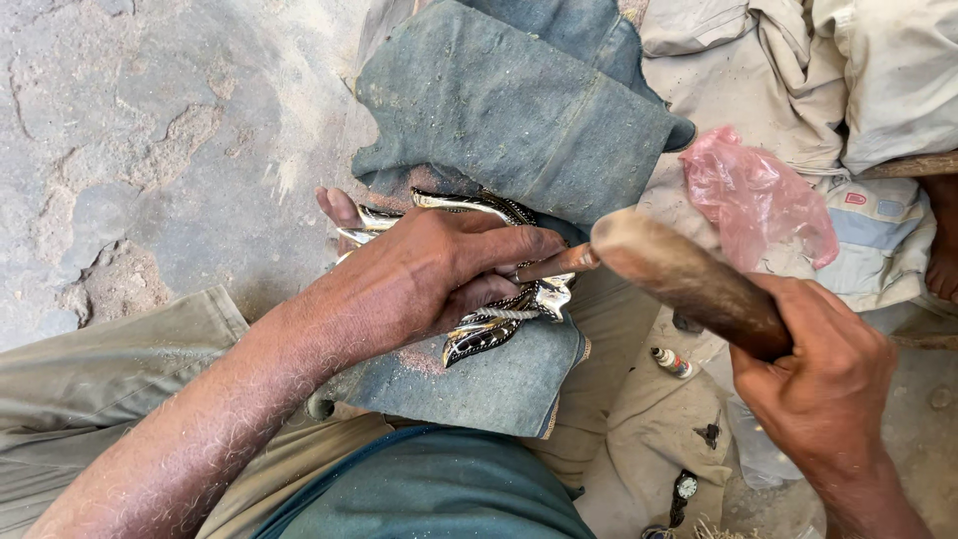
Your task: The person uses a hammer and a metal punch to shape a silver-colored metal piece with a decorative pattern. The work is performed on a cushioned lap rest while sitting on the floor.
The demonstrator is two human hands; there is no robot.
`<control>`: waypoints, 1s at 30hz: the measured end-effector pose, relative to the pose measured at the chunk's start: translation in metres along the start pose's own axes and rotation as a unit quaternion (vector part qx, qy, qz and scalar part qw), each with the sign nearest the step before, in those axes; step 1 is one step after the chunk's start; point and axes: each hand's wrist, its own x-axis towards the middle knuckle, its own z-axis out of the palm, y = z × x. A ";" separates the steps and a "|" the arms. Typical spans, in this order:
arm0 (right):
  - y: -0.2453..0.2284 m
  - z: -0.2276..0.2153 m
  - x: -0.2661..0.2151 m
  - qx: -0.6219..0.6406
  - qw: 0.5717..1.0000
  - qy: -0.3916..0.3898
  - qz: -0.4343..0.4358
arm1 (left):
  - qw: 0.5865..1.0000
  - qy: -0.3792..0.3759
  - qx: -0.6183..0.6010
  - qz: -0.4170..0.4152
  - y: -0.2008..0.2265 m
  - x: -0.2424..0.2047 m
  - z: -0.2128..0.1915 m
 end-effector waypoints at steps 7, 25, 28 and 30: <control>0.006 0.016 -0.007 0.123 0.992 0.019 0.032 | 1.000 0.004 -0.006 -0.016 0.001 0.001 0.001; 0.004 0.009 -0.002 0.148 0.988 0.035 0.039 | 0.999 -0.010 0.018 -0.029 0.003 0.002 0.000; 0.001 0.008 0.000 0.207 0.977 0.025 0.032 | 0.999 -0.014 0.020 -0.039 0.002 0.002 0.000; 0.001 0.008 0.000 0.111 0.994 0.005 0.013 | 1.000 0.000 0.009 -0.027 0.003 0.002 0.000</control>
